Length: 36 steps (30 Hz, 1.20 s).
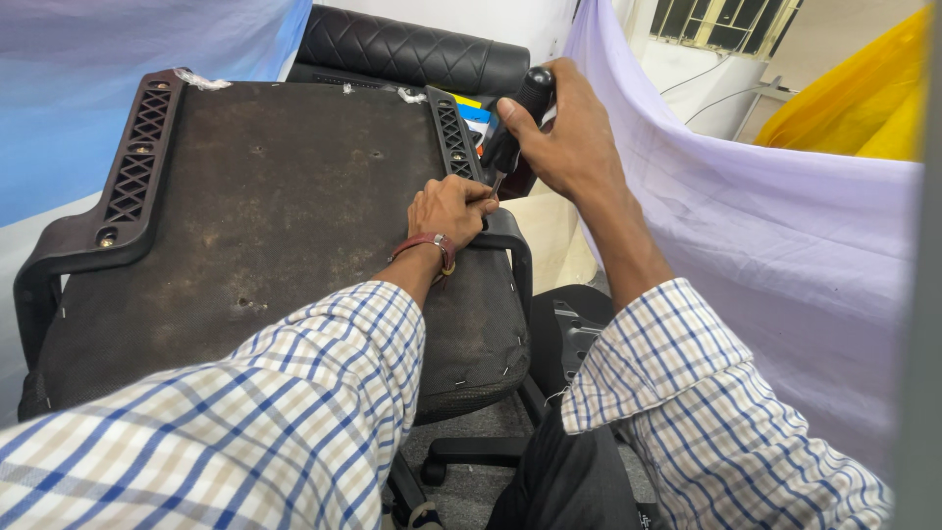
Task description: The person flips an office chair upside down and uses a screwdriver to remove screws from the underside of the seat. The person continues unscrewing fasteners to detach the seat from the chair frame.
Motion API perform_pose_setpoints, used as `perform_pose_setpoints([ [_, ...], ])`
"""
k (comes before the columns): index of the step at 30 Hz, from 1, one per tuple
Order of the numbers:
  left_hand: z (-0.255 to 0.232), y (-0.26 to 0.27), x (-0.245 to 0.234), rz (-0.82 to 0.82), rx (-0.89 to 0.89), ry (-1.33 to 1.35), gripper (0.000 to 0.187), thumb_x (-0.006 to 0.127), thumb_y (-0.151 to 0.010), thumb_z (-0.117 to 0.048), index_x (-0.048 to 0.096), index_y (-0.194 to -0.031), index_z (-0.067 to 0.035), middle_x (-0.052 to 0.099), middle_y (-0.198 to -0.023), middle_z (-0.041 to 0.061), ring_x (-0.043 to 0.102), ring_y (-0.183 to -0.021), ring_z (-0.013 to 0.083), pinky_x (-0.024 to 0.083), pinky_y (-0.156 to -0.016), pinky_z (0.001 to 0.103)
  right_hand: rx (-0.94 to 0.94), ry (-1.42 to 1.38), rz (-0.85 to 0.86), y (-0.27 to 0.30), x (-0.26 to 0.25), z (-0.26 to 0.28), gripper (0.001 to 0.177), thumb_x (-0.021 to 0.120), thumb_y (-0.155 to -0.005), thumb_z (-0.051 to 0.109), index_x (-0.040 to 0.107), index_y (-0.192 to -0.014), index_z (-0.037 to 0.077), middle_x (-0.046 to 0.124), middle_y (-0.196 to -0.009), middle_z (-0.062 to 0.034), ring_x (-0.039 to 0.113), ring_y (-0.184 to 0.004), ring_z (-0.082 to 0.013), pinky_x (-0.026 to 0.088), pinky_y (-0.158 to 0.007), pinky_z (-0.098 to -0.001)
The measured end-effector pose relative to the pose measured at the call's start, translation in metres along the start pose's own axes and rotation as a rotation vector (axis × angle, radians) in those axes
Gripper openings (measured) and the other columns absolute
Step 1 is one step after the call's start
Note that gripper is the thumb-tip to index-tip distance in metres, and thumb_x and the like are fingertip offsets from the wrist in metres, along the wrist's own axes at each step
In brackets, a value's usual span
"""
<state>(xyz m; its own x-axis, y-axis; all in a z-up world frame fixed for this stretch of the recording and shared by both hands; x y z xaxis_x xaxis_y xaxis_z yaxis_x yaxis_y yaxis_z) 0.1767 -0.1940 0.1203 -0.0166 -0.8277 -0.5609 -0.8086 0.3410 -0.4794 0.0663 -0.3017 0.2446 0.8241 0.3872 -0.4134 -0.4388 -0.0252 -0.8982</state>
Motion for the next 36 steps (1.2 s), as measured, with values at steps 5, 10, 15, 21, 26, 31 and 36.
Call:
perform_pose_setpoints([
  [5,0.0,0.002,-0.001,-0.015,-0.022,-0.009,0.019,0.074,-0.087,-0.032,0.081,-0.104,-0.027,0.079,-0.094,0.004,0.076,-0.088,0.0232,0.057,-0.084,0.039,0.052,0.074,-0.156,0.009,-0.006,-0.001,0.059,0.093,-0.082,0.05,0.062,-0.103,0.004,0.065,-0.086,-0.0099,0.065,-0.071,-0.0197,0.054,-0.063,-0.0357],
  [10,-0.001,0.005,0.001,-0.015,0.009,-0.066,0.019,0.073,-0.09,-0.034,0.081,-0.105,-0.028,0.078,-0.092,0.006,0.075,-0.085,0.0251,0.057,-0.08,0.041,0.119,-0.021,-0.145,0.012,-0.004,0.001,0.057,0.094,-0.08,0.046,0.062,-0.102,0.005,0.068,-0.087,-0.0042,0.069,-0.066,-0.0114,0.057,-0.059,-0.0257],
  [15,0.001,0.004,-0.001,-0.037,0.023,-0.04,0.021,0.075,-0.087,-0.035,0.081,-0.106,-0.028,0.077,-0.093,0.006,0.074,-0.086,0.026,0.057,-0.081,0.04,0.153,-0.078,-0.12,0.014,-0.001,0.002,0.047,0.088,-0.085,0.034,0.061,-0.108,0.002,0.074,-0.094,-0.0078,0.075,-0.074,-0.0138,0.059,-0.062,-0.0262],
  [21,-0.006,-0.005,-0.004,0.128,0.15,0.124,0.025,0.072,-0.088,-0.028,0.076,-0.112,-0.031,0.078,-0.097,0.002,0.075,-0.093,0.0183,0.054,-0.085,0.035,0.144,-0.388,0.009,0.019,0.005,0.005,0.048,0.064,-0.097,0.018,0.042,-0.14,0.014,0.075,-0.113,-0.0093,0.078,-0.096,-0.0163,0.062,-0.074,-0.0289],
  [26,-0.006,-0.01,-0.003,0.124,0.088,0.04,0.015,0.076,-0.086,-0.026,0.082,-0.1,-0.025,0.081,-0.097,0.001,0.076,-0.093,0.0174,0.055,-0.087,0.034,0.02,-0.339,-0.02,0.016,0.005,0.017,0.048,0.07,-0.105,0.019,0.046,-0.146,0.02,0.066,-0.125,-0.0177,0.076,-0.107,-0.023,0.068,-0.078,-0.0317],
  [31,-0.006,-0.013,-0.005,0.095,0.045,0.032,0.019,0.083,-0.078,-0.028,0.083,-0.096,-0.022,0.08,-0.095,0.001,0.076,-0.091,0.017,0.056,-0.086,0.033,0.055,-0.176,-0.1,0.013,0.001,0.013,0.058,0.09,-0.092,0.025,0.052,-0.136,0.018,0.058,-0.122,-0.0197,0.074,-0.102,-0.0244,0.066,-0.064,-0.028],
  [36,-0.003,-0.016,-0.004,0.111,0.003,0.014,0.029,0.09,-0.072,-0.034,0.082,-0.096,-0.019,0.081,-0.092,0.003,0.077,-0.086,0.0157,0.058,-0.084,0.032,0.119,-0.353,-0.096,0.009,0.002,0.0,0.055,0.083,-0.092,0.016,0.047,-0.133,0.009,0.062,-0.128,-0.015,0.075,-0.106,-0.0198,0.067,-0.078,-0.0279],
])
Point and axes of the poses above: each hand's wrist, its own y-axis away from the middle knuckle, its own x-axis out of the palm, z = x × y, the point moved 8 cm from there along -y, towards the middle knuckle
